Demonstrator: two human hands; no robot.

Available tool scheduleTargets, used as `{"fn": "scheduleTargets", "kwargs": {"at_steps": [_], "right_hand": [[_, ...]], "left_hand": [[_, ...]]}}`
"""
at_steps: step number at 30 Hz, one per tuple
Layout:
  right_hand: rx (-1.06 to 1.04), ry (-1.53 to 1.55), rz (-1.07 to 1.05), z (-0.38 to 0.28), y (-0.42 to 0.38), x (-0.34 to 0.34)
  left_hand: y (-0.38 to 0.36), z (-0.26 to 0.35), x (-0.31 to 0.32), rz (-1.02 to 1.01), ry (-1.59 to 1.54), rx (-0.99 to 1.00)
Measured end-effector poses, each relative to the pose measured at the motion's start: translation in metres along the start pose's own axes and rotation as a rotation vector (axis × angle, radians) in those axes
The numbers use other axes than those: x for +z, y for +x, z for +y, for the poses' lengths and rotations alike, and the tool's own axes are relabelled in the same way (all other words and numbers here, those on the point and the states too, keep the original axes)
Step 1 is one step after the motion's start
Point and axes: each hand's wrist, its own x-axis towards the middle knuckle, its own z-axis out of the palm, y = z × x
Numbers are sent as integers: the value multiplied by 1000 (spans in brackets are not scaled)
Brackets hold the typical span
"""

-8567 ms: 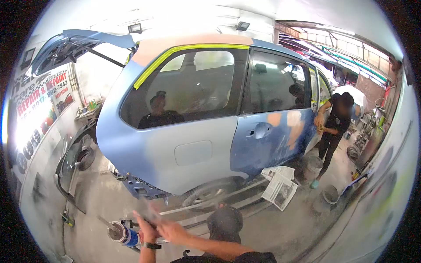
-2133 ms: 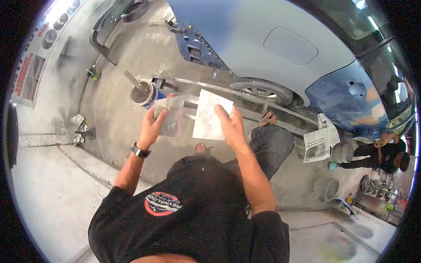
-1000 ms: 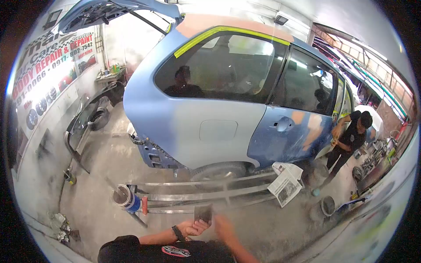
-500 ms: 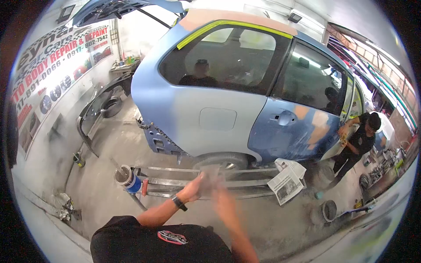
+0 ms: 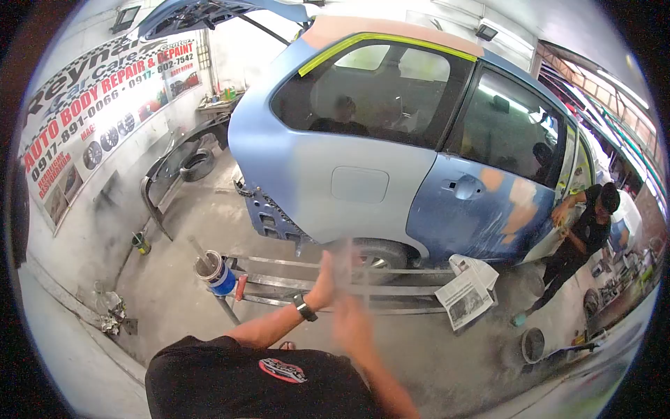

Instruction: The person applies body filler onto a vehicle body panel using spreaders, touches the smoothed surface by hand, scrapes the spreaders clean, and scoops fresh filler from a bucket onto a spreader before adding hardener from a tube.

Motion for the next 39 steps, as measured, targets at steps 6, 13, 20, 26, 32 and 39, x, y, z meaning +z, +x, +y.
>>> {"fn": "scheduleTargets", "kwargs": {"at_steps": [6,13,20,26,32,39], "right_hand": [[210,-32,-69,-16,23,-24],[517,-134,142,62,49,-46],[342,179,5,43,7,-46],[829,746,577,107,8,-73],[781,1727,360,184,-27,-48],[512,1280,346,144,-48,-46]], "left_hand": [[-6,17,21,-99,1,-105],[-38,-11,27,-97,1061,330],[9,13,-4,-101,1441,712],[-11,61,42,245,1336,160],[-49,-9,90,-583,1229,673],[-33,-29,121,-421,1124,576]]}}
